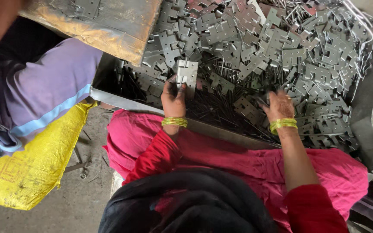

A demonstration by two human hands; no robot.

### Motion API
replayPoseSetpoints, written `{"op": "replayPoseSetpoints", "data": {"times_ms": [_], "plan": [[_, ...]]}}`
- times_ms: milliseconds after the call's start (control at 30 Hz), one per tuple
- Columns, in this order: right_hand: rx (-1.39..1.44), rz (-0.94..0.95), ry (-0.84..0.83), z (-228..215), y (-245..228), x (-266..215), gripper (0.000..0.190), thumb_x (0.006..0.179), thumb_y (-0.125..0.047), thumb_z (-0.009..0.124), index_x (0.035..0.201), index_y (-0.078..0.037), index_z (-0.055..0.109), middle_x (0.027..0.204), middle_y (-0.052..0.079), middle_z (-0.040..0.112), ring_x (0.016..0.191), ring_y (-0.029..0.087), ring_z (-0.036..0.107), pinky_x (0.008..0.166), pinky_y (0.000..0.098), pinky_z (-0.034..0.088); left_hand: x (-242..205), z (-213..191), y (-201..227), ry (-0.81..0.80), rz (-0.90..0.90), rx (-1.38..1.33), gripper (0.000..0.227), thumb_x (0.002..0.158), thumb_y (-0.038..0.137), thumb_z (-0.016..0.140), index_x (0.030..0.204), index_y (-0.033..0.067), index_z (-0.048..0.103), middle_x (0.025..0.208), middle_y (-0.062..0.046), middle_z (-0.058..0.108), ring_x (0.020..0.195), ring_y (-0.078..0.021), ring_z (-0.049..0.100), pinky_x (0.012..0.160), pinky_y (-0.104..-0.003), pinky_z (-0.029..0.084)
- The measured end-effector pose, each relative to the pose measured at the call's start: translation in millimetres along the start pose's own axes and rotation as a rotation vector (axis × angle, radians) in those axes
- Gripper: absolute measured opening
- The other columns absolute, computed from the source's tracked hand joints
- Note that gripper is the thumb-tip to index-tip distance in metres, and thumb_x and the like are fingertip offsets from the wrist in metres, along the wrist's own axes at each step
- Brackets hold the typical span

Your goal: The person sits on the floor and repeatedly picks up small metal brackets and pins from a large bin. They insert the pins into the brackets by hand and place the assembled units into a nearby container.

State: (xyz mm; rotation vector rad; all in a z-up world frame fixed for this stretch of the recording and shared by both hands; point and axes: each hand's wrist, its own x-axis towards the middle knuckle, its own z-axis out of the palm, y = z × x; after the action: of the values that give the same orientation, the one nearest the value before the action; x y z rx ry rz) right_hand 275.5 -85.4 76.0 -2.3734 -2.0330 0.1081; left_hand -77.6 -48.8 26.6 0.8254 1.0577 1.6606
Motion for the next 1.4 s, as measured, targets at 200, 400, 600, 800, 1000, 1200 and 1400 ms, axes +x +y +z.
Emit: {"op": "replayPoseSetpoints", "data": {"times_ms": [200,400,600,800,1000,1200,1400], "plan": [[0.412,0.253,0.177,60.9,-41.8,29.0,0.032,0.102,-0.022,0.065,0.119,0.003,0.055,0.103,0.028,0.07,0.094,0.046,0.065,0.079,0.057,0.051,-10.7,3.2,4.9,-0.045,0.007,-0.034,0.027,0.1,-0.001,0.066,0.127,-0.0015,0.062,0.112,-0.006,0.069,0.103,-0.0111,0.062,0.093,-0.025,0.049],[-0.155,-0.133,0.361,103.4,-47.6,53.1,0.014,0.089,-0.014,0.067,0.1,-0.005,0.069,0.106,0.021,0.066,0.094,0.04,0.065,0.08,0.0499,0.054,1.5,3.0,29.8,-0.002,-0.076,-0.013,0.029,0.096,0.0,0.069,0.124,-0.0015,0.063,0.105,-0.006,0.069,0.096,-0.0107,0.061,0.087,-0.026,0.051],[-0.137,-0.243,0.434,68.1,-52.5,44.6,0.016,0.089,-0.013,0.066,0.103,-0.007,0.068,0.112,0.015,0.065,0.098,0.036,0.066,0.083,0.0495,0.055,124.4,-1.3,54.5,0.124,0.353,0.608,0.048,0.093,0.009,0.075,0.135,-0.0036,0.055,0.121,-0.027,0.068,0.11,-0.0409,0.068,0.095,-0.046,0.053],[1.099,0.316,0.476,14.8,-70.0,3.9,0.024,0.095,-0.027,0.063,0.112,-0.01,0.067,0.108,0.012,0.07,0.094,0.035,0.07,0.082,0.0532,0.057,291.1,-1.2,90.5,0.454,0.082,1.49,0.033,0.084,0.021,0.066,0.115,0.0113,0.068,0.123,-0.013,0.07,0.126,-0.0331,0.061,0.11,-0.052,0.042],[2.429,0.589,0.034,22.6,-80.7,-9.0,0.032,0.088,-0.036,0.058,0.108,-0.012,0.067,0.103,0.018,0.075,0.091,0.036,0.076,0.081,0.0519,0.064,161.5,73.7,44.4,0.121,0.545,1.825,0.027,0.089,0.026,0.059,0.111,0.0145,0.071,0.127,-0.01,0.069,0.129,-0.0316,0.056,0.107,-0.051,0.04],[1.932,0.551,-0.147,107.0,-40.7,2.7,0.029,0.092,-0.016,0.067,0.119,-0.006,0.068,0.11,0.011,0.074,0.093,0.029,0.075,0.078,0.0511,0.064,40.6,124.5,-39.7,-0.344,0.203,1.651,0.029,0.088,0.034,0.061,0.109,0.0167,0.073,0.12,-0.009,0.072,0.123,-0.0311,0.059,0.102,-0.053,0.041],[1.464,0.872,-0.245,127.8,-52.0,12.6,0.048,0.102,-0.048,0.061,0.111,-0.002,0.073,0.104,0.013,0.075,0.081,0.023,0.069,0.069,0.0372,0.057,18.0,101.1,-5.0,-0.714,0.303,1.123,0.023,0.091,0.023,0.071,0.113,0.0162,0.068,0.109,-0.01,0.073,0.107,-0.0288,0.067,0.094,-0.046,0.05]]}}
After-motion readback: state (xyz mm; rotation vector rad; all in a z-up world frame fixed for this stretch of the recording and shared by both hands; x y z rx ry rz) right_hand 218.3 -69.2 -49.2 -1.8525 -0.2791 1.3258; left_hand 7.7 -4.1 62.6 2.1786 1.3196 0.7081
